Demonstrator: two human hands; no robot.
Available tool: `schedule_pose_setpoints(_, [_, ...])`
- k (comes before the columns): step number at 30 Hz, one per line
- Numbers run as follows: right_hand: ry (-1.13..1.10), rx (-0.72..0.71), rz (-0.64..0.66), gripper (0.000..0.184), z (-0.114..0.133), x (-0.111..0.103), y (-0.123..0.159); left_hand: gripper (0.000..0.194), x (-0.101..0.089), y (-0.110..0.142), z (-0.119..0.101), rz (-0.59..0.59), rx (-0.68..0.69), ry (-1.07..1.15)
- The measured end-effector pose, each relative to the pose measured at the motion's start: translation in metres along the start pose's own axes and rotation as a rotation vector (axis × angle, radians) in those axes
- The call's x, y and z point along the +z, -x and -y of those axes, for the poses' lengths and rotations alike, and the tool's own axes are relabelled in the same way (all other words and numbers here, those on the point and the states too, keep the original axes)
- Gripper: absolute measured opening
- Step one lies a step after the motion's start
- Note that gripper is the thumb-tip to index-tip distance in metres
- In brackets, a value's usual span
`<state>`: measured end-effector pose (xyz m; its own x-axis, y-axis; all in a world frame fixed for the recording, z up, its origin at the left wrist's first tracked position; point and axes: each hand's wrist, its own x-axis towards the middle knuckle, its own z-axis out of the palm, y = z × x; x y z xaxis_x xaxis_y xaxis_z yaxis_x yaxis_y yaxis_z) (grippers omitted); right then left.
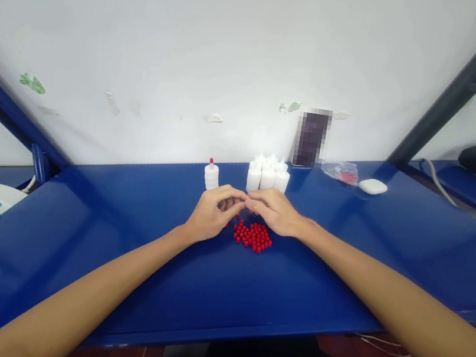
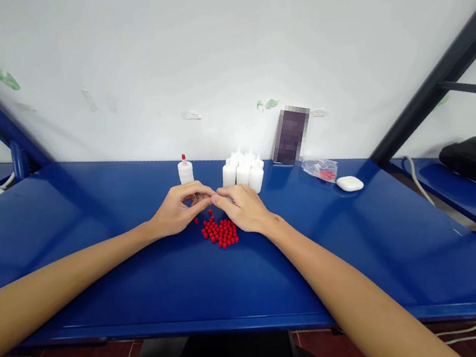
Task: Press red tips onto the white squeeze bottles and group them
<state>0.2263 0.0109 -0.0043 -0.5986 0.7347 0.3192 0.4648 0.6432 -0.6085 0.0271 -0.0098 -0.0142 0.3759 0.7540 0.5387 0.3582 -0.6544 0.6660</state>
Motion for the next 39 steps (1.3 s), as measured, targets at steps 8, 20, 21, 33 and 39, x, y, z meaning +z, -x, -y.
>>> schedule_pose_setpoints(8, [0.042, 0.053, -0.002, 0.038, 0.002, 0.001, -0.003, 0.021, 0.002, -0.002, -0.002, 0.089, -0.046, 0.034])
schedule_pose_setpoints(20, [-0.012, 0.026, -0.124, 0.047, -0.004, 0.003, -0.005, 0.016, -0.009, -0.004, 0.006, -0.07, -0.162, 0.031])
schedule_pose_setpoints(21, [-0.016, 0.05, -0.147, 0.046, -0.005, 0.003, -0.004, 0.014, -0.011, -0.005, 0.009, -0.089, -0.178, -0.031])
schedule_pose_setpoints(33, [-0.067, 0.101, -0.145, 0.039, -0.006, -0.003, 0.001, 0.013, -0.014, -0.001, 0.008, 0.258, -0.067, -0.273])
schedule_pose_setpoints(39, [-0.085, 0.091, -0.069, 0.045, -0.005, -0.005, 0.001, 0.02, -0.015, -0.003, 0.008, 0.291, -0.181, -0.197])
